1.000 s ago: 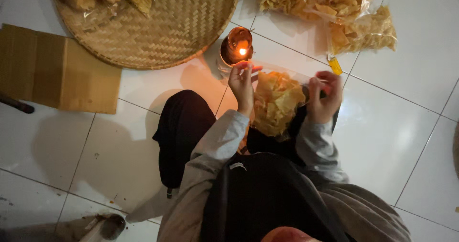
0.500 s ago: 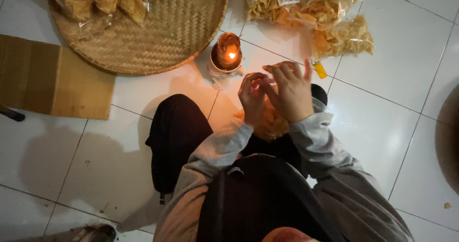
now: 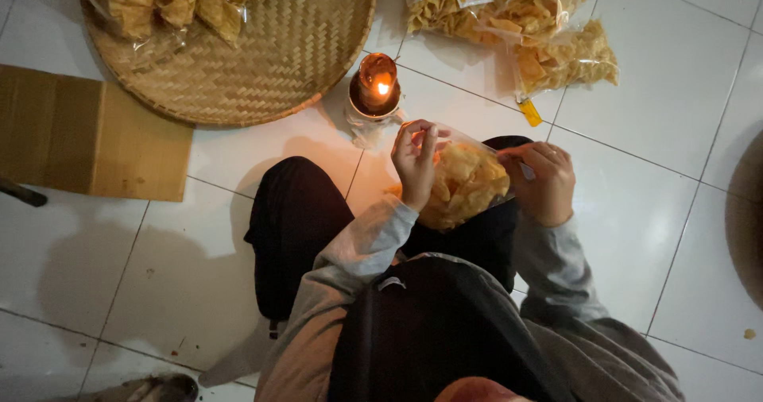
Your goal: The person sits on the floor and seals plastic bags filled with fried snacks using the flame from a candle. They repeatedly open the bag, press the top edge over the flame to melt and seal the plastic, then set the sealed bag aside.
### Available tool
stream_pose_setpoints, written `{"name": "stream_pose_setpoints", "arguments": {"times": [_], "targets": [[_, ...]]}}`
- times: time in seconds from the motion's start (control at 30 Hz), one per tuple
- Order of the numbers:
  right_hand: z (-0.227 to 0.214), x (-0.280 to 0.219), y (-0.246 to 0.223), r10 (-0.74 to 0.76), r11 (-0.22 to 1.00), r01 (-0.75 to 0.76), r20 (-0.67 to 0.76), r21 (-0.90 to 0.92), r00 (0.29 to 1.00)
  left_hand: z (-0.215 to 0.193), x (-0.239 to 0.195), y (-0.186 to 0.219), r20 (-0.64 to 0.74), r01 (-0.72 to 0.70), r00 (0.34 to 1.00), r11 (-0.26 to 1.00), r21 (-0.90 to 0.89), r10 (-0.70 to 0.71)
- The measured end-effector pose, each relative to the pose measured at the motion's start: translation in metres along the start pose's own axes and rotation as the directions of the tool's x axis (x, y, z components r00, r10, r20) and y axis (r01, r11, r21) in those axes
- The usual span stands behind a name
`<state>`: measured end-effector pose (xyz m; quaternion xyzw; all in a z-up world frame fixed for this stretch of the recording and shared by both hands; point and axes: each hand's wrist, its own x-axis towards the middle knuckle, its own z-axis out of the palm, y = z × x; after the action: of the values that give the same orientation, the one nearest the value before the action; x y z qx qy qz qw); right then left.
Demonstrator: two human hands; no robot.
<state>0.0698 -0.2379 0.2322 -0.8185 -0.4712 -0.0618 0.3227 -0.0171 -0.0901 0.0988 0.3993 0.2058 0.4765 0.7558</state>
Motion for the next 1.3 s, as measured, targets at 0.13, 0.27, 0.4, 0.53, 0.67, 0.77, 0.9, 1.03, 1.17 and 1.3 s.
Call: {"name": "stream_pose_setpoints", "arguments": {"times": [0.13, 0.27, 0.4, 0.53, 0.67, 0.77, 0.9, 1.03, 1.17, 1.3], "targets": [[-0.008, -0.016, 0.013, 0.087, 0.979, -0.116, 0.172, 0.166, 0.981, 0.002, -0.005, 0.002, 0.025, -0.024, 0.999, 1.0, -0.001, 0.025], [-0.005, -0.031, 0.03, 0.09, 0.924, -0.189, 0.29, 0.334, 0.953, 0.003, -0.009, 0.014, 0.094, -0.073, 0.993, 0.997, 0.004, 0.072], [-0.005, -0.039, 0.06, 0.222, 0.918, -0.272, 0.194, 0.289, 0.956, -0.011, -0.012, 0.024, 0.15, -0.285, 0.957, 0.908, 0.308, 0.249], [-0.024, -0.019, 0.106, 0.401, 0.741, -0.31, -0.022, 0.596, 0.916, -0.046, -0.012, 0.015, 0.215, -0.18, 0.973, 0.868, 0.462, 0.087], [-0.035, 0.02, 0.131, 0.498, 0.659, -0.176, -0.249, 0.732, 0.831, -0.075, -0.017, -0.022, 0.257, -0.077, 0.962, 0.812, 0.579, -0.091], [-0.025, 0.058, 0.131, 0.527, 0.592, -0.087, -0.303, 0.802, 0.794, -0.088, -0.018, -0.052, 0.29, -0.015, 0.937, 0.809, 0.587, -0.193], [-0.001, 0.104, 0.122, 0.51, 0.57, -0.033, -0.323, 0.821, 0.797, -0.105, -0.016, -0.075, 0.296, 0.088, 0.908, 0.826, 0.556, -0.296], [0.029, 0.152, 0.118, 0.497, 0.555, -0.023, -0.309, 0.832, 0.811, -0.122, -0.003, -0.086, 0.234, 0.095, 0.927, 0.787, 0.61, -0.293], [0.059, 0.192, 0.12, 0.488, 0.545, -0.03, -0.288, 0.838, 0.824, -0.132, 0.011, -0.093, 0.13, 0.238, 0.92, 0.792, 0.563, -0.369], [0.077, 0.214, 0.127, 0.486, 0.544, -0.047, -0.269, 0.838, 0.832, -0.14, 0.02, -0.099, 0.064, 0.314, 0.91, 0.781, 0.539, -0.41]]}}
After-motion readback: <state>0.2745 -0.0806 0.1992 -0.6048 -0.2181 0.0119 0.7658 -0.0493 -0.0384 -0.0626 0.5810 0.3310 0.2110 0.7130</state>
